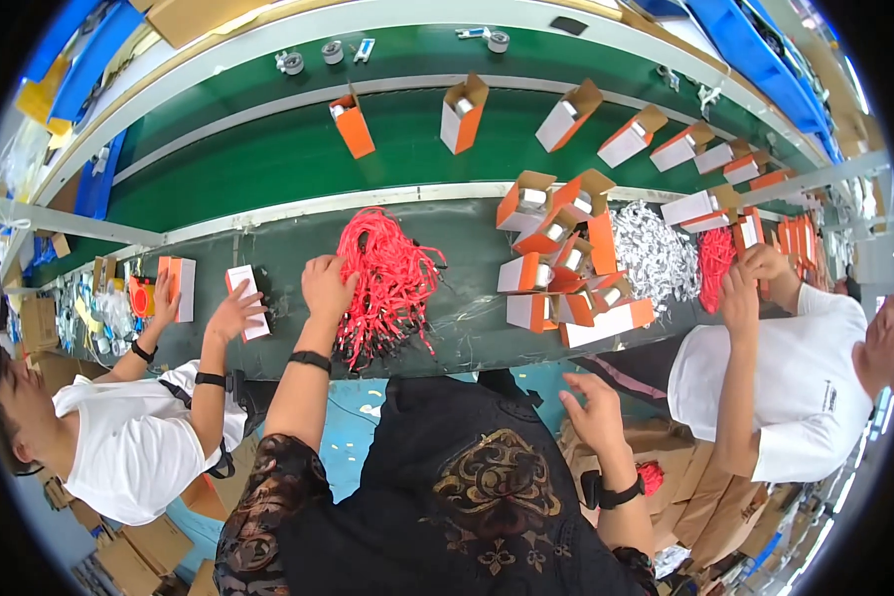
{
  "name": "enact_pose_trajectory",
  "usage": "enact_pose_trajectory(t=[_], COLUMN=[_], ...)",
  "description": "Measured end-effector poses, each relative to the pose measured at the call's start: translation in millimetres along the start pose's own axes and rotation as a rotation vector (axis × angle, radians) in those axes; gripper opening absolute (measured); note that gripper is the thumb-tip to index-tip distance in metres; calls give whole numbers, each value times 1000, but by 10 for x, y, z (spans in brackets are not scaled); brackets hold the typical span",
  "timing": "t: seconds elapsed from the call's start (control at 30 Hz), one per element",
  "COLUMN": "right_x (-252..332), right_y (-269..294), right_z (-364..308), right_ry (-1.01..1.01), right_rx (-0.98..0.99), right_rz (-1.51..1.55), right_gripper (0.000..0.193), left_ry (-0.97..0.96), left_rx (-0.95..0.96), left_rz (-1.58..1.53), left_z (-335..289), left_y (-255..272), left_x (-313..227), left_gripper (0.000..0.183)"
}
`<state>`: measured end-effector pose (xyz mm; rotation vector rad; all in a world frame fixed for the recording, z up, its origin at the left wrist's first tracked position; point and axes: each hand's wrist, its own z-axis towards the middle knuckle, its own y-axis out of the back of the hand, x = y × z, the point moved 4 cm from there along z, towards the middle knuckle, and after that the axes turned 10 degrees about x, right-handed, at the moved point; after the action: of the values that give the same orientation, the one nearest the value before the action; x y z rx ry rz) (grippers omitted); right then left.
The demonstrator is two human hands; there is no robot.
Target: The person picks up a red lanyard, attaches a small white plastic clip to it, and inserts it into a small orange and white box. They then close the box and place it onto the assembly line.
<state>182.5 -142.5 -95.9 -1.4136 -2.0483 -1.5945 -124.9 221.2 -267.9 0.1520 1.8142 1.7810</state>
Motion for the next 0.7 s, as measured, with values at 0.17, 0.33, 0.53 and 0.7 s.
enact_pose_trajectory(t=[0.17, 0.33, 0.53, 0.7], right_x=[-54, -129, -74, 412], right_y=[15, 81, 154, 265], right_z=[49, 101, 358, 556], right_ry=[126, 141, 269, 538], right_rx=[-3, -10, 38, 89], right_rz=[-59, -36, -60, -36], right_gripper=[27, 27, 26, 27], left_ry=[90, 145, 163, -112], left_rx=[190, -131, -213, -188], left_rz=[57, -295, -1036, -1512], left_z=[174, 32, -48, -100], left_y=[-95, 390, 1198, 2302], left_x=[-103, -248, -393, -1098], left_gripper=[20, 19, 17, 11])
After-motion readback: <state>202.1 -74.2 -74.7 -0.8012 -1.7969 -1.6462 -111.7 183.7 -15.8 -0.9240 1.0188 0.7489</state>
